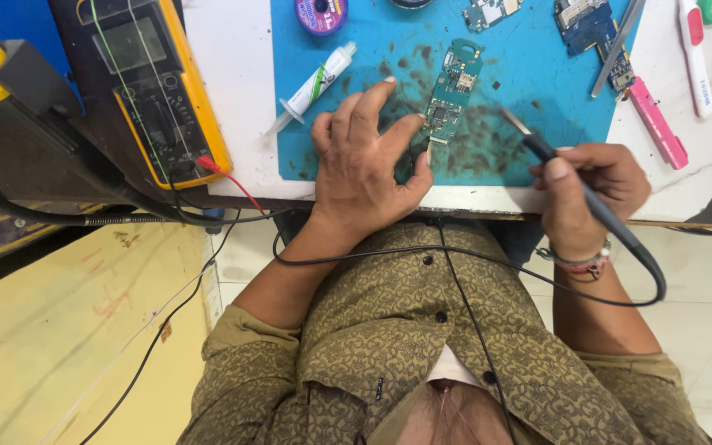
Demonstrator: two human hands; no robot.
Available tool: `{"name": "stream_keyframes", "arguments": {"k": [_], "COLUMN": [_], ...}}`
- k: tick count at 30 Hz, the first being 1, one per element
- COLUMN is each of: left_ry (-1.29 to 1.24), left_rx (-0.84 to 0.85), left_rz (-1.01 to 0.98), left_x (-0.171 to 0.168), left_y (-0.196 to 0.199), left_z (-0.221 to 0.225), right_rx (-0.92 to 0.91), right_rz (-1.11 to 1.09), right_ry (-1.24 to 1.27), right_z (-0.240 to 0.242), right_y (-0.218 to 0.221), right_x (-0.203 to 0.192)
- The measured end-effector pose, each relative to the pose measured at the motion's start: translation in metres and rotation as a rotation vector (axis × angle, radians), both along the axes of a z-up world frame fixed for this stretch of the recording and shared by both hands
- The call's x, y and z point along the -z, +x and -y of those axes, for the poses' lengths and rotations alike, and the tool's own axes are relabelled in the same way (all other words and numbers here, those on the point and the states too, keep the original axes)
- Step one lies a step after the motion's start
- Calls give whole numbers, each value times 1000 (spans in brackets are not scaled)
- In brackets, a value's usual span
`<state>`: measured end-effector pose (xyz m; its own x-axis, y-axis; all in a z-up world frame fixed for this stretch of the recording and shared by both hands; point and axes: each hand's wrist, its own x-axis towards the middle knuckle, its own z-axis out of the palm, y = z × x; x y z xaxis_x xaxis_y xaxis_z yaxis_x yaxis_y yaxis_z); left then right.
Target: The person uses a heat gun and tweezers to remove a component from a circuit board, applies flux from a tube, and then uses a soldering iron to solder connections on the board.
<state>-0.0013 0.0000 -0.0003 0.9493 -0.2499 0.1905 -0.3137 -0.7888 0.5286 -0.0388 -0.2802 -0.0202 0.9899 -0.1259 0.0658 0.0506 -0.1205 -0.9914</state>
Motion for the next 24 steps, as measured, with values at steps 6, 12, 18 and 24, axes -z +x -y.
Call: {"name": "stream_keyframes", "arguments": {"k": [6,12,18,24], "left_ry": [-6,-9,-21,-35], "left_rx": [0,-18,-37,-52], "left_rz": [14,44,34,44], "left_x": [2,0,-2,-3], "left_y": [-2,-3,-2,2], "left_z": [0,2,6,18], "right_rx": [134,-125,-386,-492], "right_rz": [-123,131,155,147], "right_ry": [-94,-559,-1042,-1133], "right_z": [4,-7,-15,-9], "right_y": [-11,-4,-4,-4], "right_x": [-3,-30,-65,-73]}}
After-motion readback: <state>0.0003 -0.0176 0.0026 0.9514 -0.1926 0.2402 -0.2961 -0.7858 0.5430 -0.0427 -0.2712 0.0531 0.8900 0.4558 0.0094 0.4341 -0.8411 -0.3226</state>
